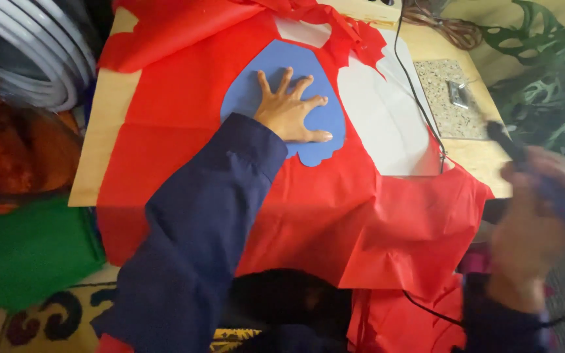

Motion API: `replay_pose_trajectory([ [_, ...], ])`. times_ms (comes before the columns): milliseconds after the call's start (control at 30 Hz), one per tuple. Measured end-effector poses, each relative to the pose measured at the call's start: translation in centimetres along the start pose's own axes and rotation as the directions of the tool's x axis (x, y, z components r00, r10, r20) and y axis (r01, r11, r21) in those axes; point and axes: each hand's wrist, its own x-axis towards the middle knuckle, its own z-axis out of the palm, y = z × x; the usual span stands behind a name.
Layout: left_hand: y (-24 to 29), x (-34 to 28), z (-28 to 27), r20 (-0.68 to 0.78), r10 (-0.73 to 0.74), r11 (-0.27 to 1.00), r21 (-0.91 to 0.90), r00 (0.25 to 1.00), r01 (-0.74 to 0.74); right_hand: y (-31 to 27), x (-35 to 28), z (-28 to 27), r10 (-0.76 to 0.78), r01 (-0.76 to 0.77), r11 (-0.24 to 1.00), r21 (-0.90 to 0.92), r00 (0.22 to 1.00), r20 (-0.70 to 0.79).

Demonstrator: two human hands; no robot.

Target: Tracing a template with a heat tool to cut a specific shape out of synthetic fabric.

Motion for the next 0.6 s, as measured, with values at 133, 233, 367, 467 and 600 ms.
replay_pose_trajectory([
  [133, -0.4, -0.1, -0.2, 0.026, 0.020, 1.000, -0.024, 0.999, -0.019, -2.0, -1.6, 3.5, 0.042, -0.043, 0.998, 0.045, 0.999, 0.019],
  [233, -0.6, -0.1, -0.1, 0.040, 0.022, 0.999, -0.026, 0.999, -0.021, -3.3, -2.7, 5.1, 0.126, -0.129, 0.990, 0.051, 0.990, 0.059],
  [367, -1.0, 0.1, 0.3, 0.002, 0.046, 0.998, -0.031, 0.999, -0.046, -3.9, -3.1, 6.2, -0.053, 0.064, 0.995, -0.078, 0.990, 0.131],
  [467, -1.2, 0.2, 0.4, 0.000, 0.058, 0.998, -0.039, 0.998, -0.058, -4.2, -3.4, 6.7, -0.105, 0.120, 0.988, -0.093, 0.982, 0.155],
  [600, -1.1, 0.0, 0.3, -0.013, 0.066, 0.996, -0.054, 0.998, -0.067, -4.2, -4.0, 7.3, -0.149, 0.157, 0.987, -0.044, 0.978, 0.146],
])
